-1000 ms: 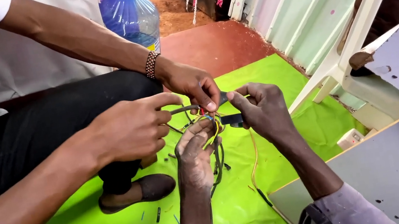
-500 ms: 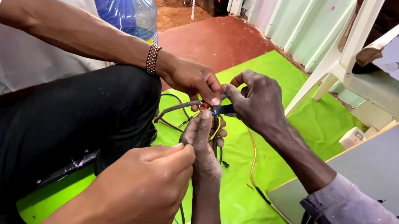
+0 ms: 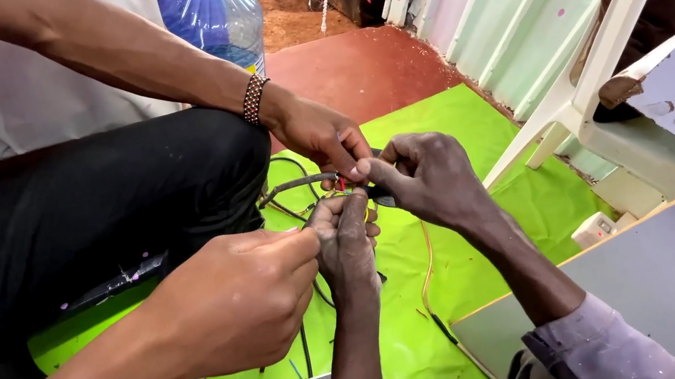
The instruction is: Joining electrical wires by stripping insulation, twisting the copper strands, and securing the connection with electrical tape.
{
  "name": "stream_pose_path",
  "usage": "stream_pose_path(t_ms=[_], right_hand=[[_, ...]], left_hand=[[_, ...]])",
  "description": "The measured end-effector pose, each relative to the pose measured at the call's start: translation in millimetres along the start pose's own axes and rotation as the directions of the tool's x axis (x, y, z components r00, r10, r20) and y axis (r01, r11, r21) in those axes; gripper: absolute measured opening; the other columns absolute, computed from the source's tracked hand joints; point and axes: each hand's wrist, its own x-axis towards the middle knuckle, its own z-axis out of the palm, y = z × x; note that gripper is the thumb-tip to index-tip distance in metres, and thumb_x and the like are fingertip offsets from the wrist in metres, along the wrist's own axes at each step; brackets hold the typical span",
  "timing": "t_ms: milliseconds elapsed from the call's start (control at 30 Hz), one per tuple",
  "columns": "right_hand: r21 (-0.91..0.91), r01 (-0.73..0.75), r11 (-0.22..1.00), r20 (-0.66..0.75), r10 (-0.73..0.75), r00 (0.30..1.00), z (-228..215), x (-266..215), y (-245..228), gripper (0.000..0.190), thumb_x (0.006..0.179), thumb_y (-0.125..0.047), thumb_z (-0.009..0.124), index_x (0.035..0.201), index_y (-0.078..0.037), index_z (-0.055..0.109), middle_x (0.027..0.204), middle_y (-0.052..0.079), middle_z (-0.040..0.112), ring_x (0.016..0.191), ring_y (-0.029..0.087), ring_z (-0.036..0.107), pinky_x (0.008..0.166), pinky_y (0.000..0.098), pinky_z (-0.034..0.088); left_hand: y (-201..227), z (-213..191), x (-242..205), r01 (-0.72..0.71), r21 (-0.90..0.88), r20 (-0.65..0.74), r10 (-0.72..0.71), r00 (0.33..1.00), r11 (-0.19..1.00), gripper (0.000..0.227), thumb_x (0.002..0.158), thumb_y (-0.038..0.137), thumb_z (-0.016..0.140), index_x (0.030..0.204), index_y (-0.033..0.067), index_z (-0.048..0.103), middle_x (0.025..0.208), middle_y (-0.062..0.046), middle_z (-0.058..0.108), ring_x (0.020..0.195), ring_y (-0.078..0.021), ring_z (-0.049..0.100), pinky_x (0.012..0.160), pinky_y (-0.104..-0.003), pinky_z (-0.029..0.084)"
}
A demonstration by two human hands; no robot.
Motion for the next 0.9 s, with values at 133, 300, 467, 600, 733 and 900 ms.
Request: stream_pose_path(t_ms=[133,300,467,600,733,900], right_hand=[[0.004,0.041,0.999,0.164,-0.041,0.986,-4,0,10,0.019,0.079,-0.028,0.078,0.071,-0.012,0.073,0.049,0.006,0.057,0.054,0.019,0.056,0.059,0.0329,0.048],[-0.052,0.085,0.995,0.205,-0.073,0.976,-2,7,15,0.015,0.074,-0.025,0.076,0.065,-0.014,0.070,0.050,0.006,0.055,0.048,0.023,0.053,0.053,0.0374,0.045],[0.032,0.092,0.995,0.251,-0.097,0.963,-7,-2,14,0.016,0.076,-0.018,0.074,0.062,-0.012,0.068,0.050,0.000,0.047,0.052,0.014,0.048,0.052,0.0309,0.042],[0.219,0.082,0.972,0.302,-0.147,0.942,-4,-1,36,0.009,0.079,-0.008,0.075,0.071,-0.009,0.077,0.051,-0.002,0.055,0.053,0.007,0.046,0.047,0.0226,0.037],[0.326,0.054,0.944,0.297,-0.156,0.942,4,-8,51,0.010,0.086,-0.010,0.076,0.078,-0.004,0.078,0.055,0.000,0.058,0.058,0.005,0.046,0.048,0.0225,0.037],[0.378,-0.030,0.925,0.316,-0.098,0.944,6,-22,59,0.011,0.090,-0.010,0.076,0.088,0.000,0.080,0.062,0.005,0.065,0.062,0.008,0.051,0.053,0.0229,0.041]], left_hand=[[-2,0,-3,0.066,0.000,-0.058,-0.066,0.996,0.998,0.020,0.086,0.022,0.074,0.087,0.0030,0.068,0.066,-0.012,0.066,0.053,-0.0126,0.060,0.046,-0.018,0.040],[-4,1,0,0.134,-0.069,-0.097,-0.141,0.985,0.988,0.015,0.085,0.018,0.071,0.084,0.0032,0.068,0.064,-0.014,0.065,0.050,-0.0147,0.059,0.043,-0.021,0.042],[-7,-5,5,0.157,-0.106,-0.060,-0.164,0.985,0.982,0.016,0.083,0.020,0.071,0.083,0.0045,0.068,0.062,-0.015,0.064,0.049,-0.0160,0.059,0.042,-0.021,0.043],[-9,-9,8,0.152,-0.114,-0.087,-0.162,0.983,0.982,0.016,0.080,0.020,0.072,0.081,0.0046,0.070,0.060,-0.017,0.065,0.045,-0.0178,0.058,0.038,-0.023,0.042],[2,-12,4,0.195,-0.099,-0.064,-0.201,0.977,0.976,0.016,0.079,0.018,0.071,0.082,0.0023,0.069,0.059,-0.016,0.064,0.043,-0.0168,0.057,0.037,-0.022,0.042],[7,-13,1,0.141,-0.033,-0.057,-0.142,0.988,0.990,0.014,0.079,0.016,0.072,0.078,0.0031,0.068,0.058,-0.013,0.063,0.044,-0.0131,0.057,0.038,-0.020,0.040]])
